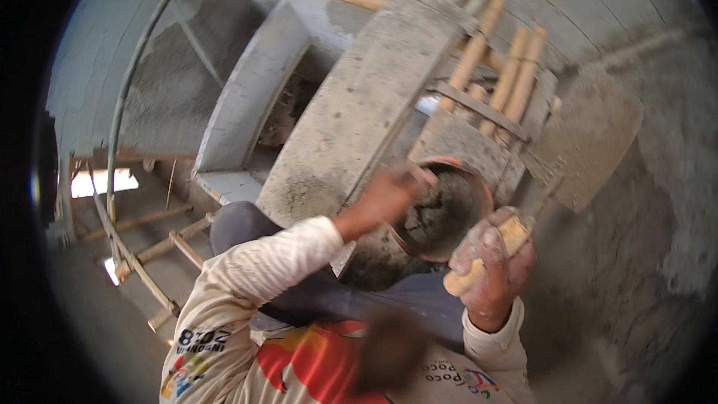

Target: The person applies wet mortar from a bucket onto an interior cinder block wall using a trowel.

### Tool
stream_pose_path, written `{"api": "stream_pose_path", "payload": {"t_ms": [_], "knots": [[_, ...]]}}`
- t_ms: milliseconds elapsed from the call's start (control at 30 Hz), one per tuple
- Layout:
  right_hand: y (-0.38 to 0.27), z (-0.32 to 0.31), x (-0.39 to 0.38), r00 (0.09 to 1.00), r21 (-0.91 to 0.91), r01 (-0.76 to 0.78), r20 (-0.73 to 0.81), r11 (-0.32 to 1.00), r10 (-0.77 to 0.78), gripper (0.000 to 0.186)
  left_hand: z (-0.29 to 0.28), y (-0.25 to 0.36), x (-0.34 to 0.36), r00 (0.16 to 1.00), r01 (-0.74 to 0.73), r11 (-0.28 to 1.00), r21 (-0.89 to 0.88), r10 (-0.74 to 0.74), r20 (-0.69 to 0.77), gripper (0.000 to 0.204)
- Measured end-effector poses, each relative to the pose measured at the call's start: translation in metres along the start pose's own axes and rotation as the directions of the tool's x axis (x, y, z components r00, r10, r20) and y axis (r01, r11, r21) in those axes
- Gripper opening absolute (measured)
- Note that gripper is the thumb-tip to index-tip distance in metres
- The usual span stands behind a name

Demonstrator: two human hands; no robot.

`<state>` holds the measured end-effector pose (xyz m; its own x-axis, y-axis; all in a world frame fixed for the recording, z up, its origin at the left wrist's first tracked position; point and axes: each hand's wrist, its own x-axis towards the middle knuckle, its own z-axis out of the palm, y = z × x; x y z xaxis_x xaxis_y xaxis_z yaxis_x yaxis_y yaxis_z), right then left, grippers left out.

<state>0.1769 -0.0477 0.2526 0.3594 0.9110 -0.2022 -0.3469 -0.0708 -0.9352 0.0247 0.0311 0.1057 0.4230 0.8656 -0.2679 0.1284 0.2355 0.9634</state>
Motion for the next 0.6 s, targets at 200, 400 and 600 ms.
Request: {"api": "stream_pose_path", "payload": {"t_ms": [200, 400, 600], "knots": [[-0.014, -0.013, -0.008, 0.987, 0.123, 0.156, -0.05, 0.98, -0.151, 0.023, -0.038, -0.027, -0.014, 0.761, 0.245, 0.91, -0.334, -0.394, -0.515, 0.047], [-0.007, -0.017, -0.009, 0.998, 0.205, 0.057, -0.012, 0.977, -0.056, 0.017, 0.017, -0.1, -0.092, 0.551, 0.82, 0.452, -0.35, -0.79, 0.27, 0.062], [-0.002, -0.026, 0.001, 0.993, -0.099, 0.114, -0.019, 0.989, -0.116, 0.027, 0.019, -0.089, -0.085, 0.874, 0.02, 0.974, 0.225, -0.126, 0.47, 0.041]]}}
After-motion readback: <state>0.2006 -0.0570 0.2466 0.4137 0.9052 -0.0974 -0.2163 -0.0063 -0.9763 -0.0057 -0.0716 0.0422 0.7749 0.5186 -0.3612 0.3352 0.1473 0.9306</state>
